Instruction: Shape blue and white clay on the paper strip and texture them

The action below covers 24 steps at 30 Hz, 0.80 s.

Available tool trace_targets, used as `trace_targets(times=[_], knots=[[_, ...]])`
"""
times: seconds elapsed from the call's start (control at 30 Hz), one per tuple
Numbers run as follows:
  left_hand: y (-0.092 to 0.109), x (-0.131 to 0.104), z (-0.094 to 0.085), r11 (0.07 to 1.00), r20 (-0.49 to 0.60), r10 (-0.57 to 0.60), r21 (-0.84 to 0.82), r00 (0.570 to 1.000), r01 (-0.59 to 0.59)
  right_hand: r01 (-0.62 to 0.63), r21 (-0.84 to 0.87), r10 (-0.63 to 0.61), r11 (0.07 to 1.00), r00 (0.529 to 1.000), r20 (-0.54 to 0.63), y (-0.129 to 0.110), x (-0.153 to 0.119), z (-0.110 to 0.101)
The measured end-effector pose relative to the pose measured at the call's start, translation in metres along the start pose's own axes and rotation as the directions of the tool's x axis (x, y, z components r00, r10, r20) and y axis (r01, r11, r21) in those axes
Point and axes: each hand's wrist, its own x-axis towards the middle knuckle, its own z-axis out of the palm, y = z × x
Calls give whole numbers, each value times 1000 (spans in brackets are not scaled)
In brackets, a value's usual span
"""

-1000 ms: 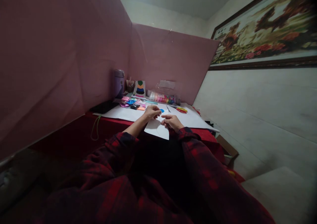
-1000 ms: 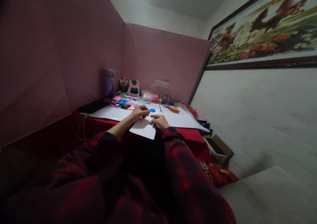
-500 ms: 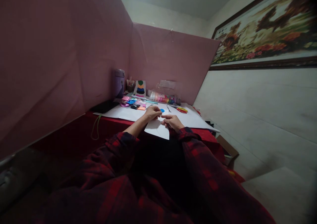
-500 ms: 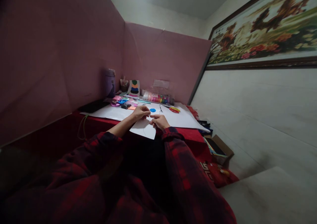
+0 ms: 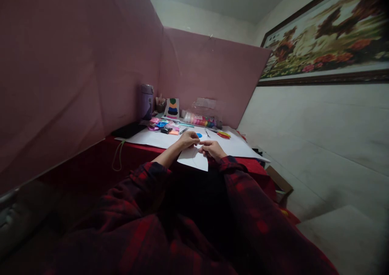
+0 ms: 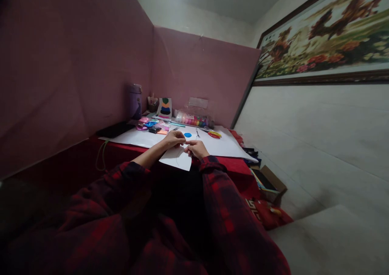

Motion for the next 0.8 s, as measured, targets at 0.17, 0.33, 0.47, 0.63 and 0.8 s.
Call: trace_targets(times=[0.17,0.33,0.47,0.63,0.8], knots=[[4,-2,-1,1000,-10,-1,-5,1000,1,14,31,-14,999,1000,-5,2,0,-1],[5,-3,0,1000,-7,-5,-12,1000,5,21,40,-20,999,1000,-18,2,0,0],[6,-3,0,1000,6,-5,-18,1000,5,22,44,-21,999,1000,-20,1,0,-1],[7,-5,0,1000,11,-12,-20,1000,13,8,41,-7,999,1000,-9,0,-1,-1],[8,-5,0,1000,11,-17,-15,1000,17,7,37,-7,999,1000,-12,0,-1,0]])
